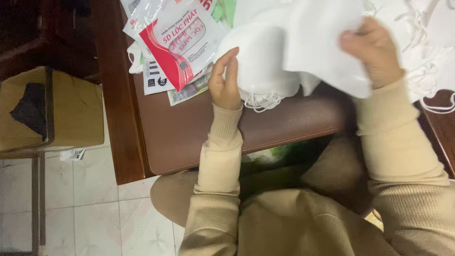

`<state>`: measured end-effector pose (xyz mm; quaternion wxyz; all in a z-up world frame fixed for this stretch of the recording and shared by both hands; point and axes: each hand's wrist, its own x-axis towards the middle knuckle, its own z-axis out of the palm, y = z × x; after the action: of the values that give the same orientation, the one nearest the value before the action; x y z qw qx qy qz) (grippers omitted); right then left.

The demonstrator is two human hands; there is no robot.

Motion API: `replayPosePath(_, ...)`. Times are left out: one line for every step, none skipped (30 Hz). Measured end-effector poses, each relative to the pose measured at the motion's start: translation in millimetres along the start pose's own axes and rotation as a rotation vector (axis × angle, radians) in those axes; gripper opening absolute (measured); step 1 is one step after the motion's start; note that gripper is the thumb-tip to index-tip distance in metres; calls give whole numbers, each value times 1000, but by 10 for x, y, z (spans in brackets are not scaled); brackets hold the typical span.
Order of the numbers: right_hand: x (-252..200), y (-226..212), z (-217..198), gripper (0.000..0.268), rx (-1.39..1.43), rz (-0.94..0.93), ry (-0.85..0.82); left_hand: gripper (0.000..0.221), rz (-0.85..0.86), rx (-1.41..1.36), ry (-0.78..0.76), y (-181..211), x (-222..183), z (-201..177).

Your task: Picking up individual white face masks from a pile and stacking them neatly on a table.

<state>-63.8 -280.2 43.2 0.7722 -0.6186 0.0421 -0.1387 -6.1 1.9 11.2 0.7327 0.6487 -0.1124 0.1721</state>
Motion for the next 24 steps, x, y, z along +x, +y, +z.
replayPosePath(39, 141, 37, 30, -31, 71, -12, 41, -15, -20, -78, 61, -2, -5)
replayPosePath(-30, 208, 244, 30, -28, 76, -10, 41, -18, -16, -80, -49, -21, -24)
replayPosePath(-89, 261, 445, 25, 109, 124, -5, 46, -6, -45, -126, -159, -28, -31)
replayPosePath(-147, 312, 648, 19, 247, 172, 1, 51, 6, -74, -172, -266, -35, -38)
replayPosePath(-199, 296, 748, 19, 247, 172, 5, 51, 4, -74, -175, -214, -55, 8)
replayPosePath(-251, 280, 851, 18, 220, 187, -35, 45, -64, -174, -161, -160, -74, 50)
replayPosePath(-296, 264, 961, 18, 193, 200, -77, 41, -130, -273, -146, -106, -86, 89)
replayPosePath(-267, 321, 918, 18, 193, 198, -76, 41, -130, -273, -148, -103, -73, 82)
replayPosePath(-232, 374, 879, 20, 65, 131, -32, 37, -126, -208, -68, -99, -55, 76)
replayPosePath(-197, 427, 840, 23, -63, 65, 14, 33, -121, -143, 11, -96, -36, 69)
replayPosePath(-151, 375, 814, 23, -63, 65, 13, 33, -122, -143, 12, -163, -21, 45)
replayPosePath(-104, 320, 779, 19, -231, -180, -31, 31, -125, -198, 91, -231, -9, 32)
replayPosePath(-73, 257, 723, 15, -400, -429, -60, 30, -129, -255, 156, -297, 12, 43)
replayPosePath(67, 429, 700, 15, -401, -431, -45, 30, -131, -257, 142, -426, 40, -84)
replayPosePath(187, 568, 586, 21, -563, -558, -28, 40, -89, -108, 189, -572, 72, -114)
replayPosePath(313, 700, 426, 27, -731, -678, -15, 51, -42, 41, 235, -727, 101, -104)
replayPosePath(396, 842, 465, 27, -762, -667, 49, 51, -55, 16, 172, -674, 76, -170)
replayPosePath(525, 977, 447, 52, -979, -460, 5, 61, 33, 170, 152, -638, 82, -202)
replayPosePath(622, 1130, 395, 79, -1162, -205, -32, 75, 119, 330, 111, -591, 109, -241)
replayPosePath(625, 1048, 465, 79, -1168, -152, 44, 75, 103, 310, 26, -416, 104, -133)
replayPosePath(638, 988, 503, 81, -1159, -47, 14, 60, 211, 327, 21, -224, 42, -26)
replayPosePath(678, 930, 550, 84, -1142, 57, -17, 44, 319, 336, 16, -33, -2, 56)
replayPosePath(683, 942, 513, 84, -1146, 80, 30, 44, 314, 310, -27, -73, -38, 105)
replayPosePath(711, 962, 531, 79, -1088, 29, 15, 27, 237, 307, -12, -113, -33, 104)
